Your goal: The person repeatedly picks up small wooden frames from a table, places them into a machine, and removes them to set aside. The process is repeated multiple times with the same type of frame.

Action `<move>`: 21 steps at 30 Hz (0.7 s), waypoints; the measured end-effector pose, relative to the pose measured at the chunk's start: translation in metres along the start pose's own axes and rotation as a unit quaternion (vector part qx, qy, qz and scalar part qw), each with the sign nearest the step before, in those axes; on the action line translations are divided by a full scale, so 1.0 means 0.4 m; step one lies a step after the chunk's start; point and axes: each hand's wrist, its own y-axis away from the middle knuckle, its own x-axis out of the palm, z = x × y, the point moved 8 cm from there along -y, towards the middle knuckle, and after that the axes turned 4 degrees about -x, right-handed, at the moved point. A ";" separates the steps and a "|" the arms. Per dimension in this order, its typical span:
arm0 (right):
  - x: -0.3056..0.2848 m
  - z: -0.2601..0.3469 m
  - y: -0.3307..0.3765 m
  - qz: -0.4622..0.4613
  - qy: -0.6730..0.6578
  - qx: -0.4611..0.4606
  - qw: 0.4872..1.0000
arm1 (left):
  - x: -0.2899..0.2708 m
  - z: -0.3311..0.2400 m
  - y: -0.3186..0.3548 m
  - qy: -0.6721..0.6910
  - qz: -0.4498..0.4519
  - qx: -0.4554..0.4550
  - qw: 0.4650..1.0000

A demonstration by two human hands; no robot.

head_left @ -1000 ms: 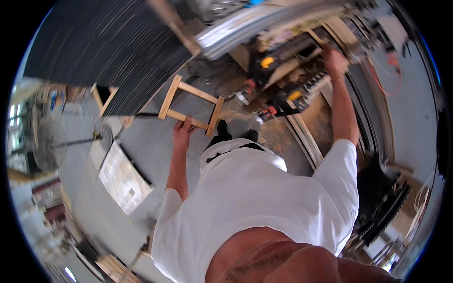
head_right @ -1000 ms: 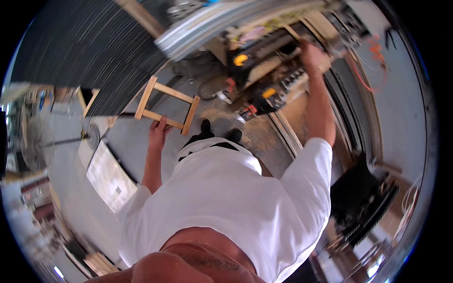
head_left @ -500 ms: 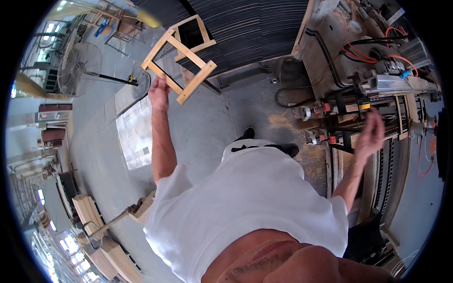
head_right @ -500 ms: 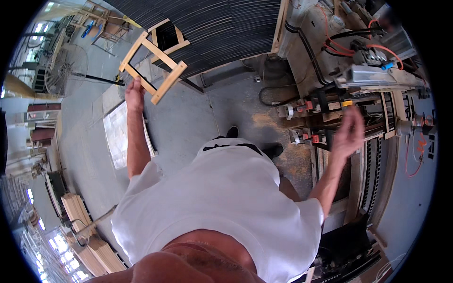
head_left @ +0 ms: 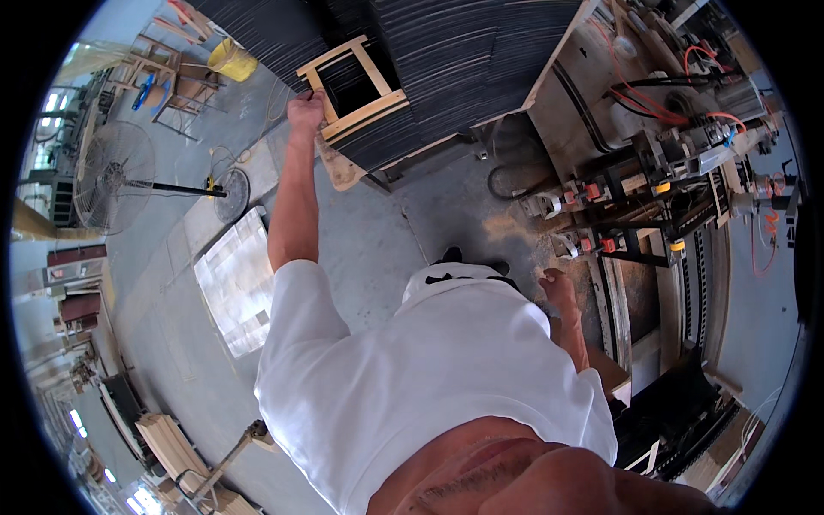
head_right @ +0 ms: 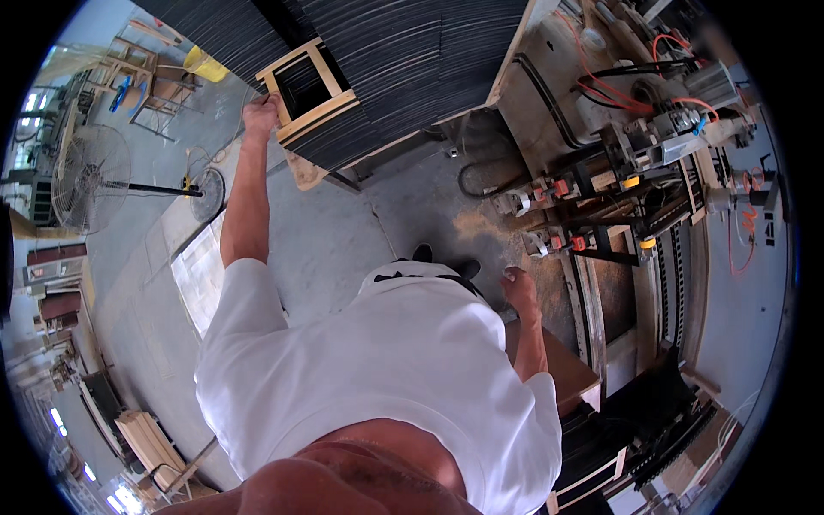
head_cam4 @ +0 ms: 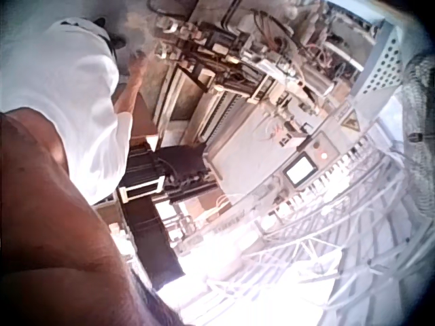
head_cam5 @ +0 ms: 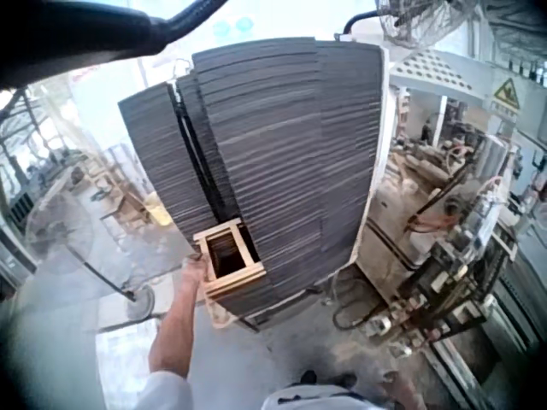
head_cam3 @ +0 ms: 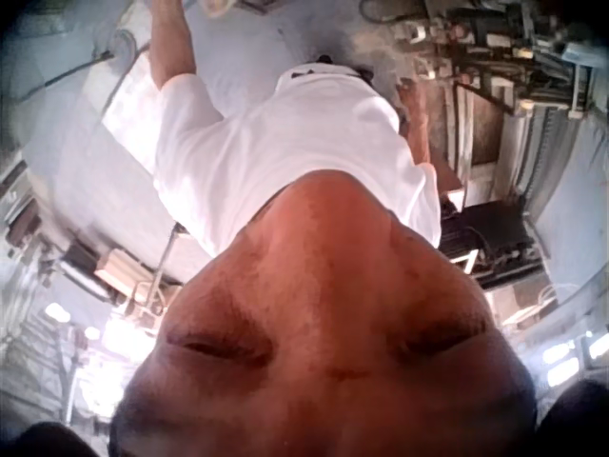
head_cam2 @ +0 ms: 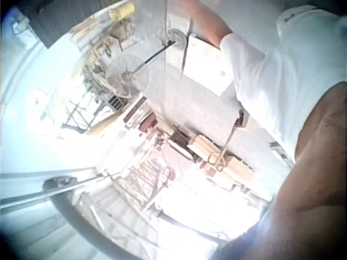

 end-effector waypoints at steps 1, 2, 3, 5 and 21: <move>0.027 -0.063 0.018 -0.007 -0.025 0.024 0.999 | 0.012 -0.022 0.006 0.081 0.028 -0.022 0.996; 0.053 -0.100 0.038 -0.010 -0.051 0.044 0.998 | -0.006 -0.050 0.025 0.061 0.015 -0.001 0.998; 0.073 -0.114 0.052 -0.008 -0.041 0.060 0.997 | -0.025 -0.089 0.052 0.040 0.005 0.021 0.999; 0.089 -0.117 0.050 0.001 -0.021 0.090 0.996 | -0.082 -0.156 0.113 -0.005 -0.093 0.118 0.989; 0.117 -0.130 0.106 -0.043 -0.155 0.097 0.982 | 0.070 -0.359 0.339 0.023 0.109 0.261 0.959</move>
